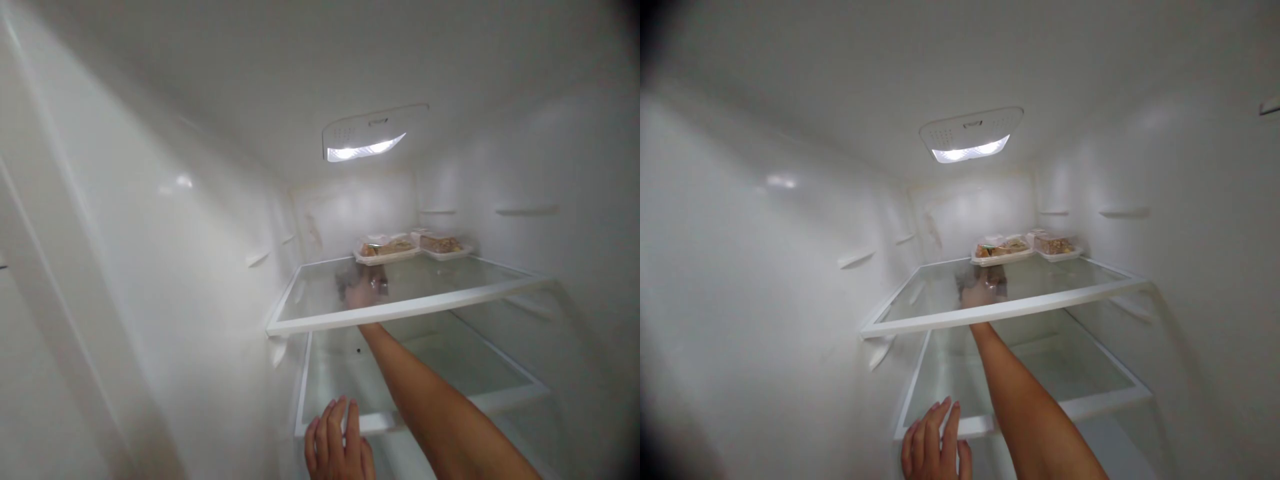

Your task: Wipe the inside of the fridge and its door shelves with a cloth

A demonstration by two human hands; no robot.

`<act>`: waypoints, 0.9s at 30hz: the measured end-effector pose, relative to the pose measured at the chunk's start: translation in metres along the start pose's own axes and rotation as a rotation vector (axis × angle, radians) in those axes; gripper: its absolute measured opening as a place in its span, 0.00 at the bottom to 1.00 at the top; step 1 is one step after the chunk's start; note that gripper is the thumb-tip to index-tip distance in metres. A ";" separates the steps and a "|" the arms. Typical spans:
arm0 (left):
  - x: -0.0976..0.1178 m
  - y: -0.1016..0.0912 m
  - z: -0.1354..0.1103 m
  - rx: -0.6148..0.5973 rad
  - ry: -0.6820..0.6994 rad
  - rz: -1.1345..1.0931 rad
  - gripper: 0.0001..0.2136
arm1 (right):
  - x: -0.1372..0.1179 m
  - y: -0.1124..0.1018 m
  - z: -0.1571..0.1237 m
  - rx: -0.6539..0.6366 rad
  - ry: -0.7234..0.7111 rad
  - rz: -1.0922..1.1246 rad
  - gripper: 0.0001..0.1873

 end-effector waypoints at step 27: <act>-0.003 -0.002 0.001 -0.022 0.002 -0.039 0.19 | 0.085 -0.069 0.029 0.106 -0.133 -0.334 0.21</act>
Point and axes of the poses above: each hand's wrist, its own z-axis towards the middle knuckle, its own y-axis out of the palm, x = y × z, the point moved 8 cm from there along z, towards the middle knuckle, and after that the axes turned 2 degrees about -x, right-handed, at the moved point
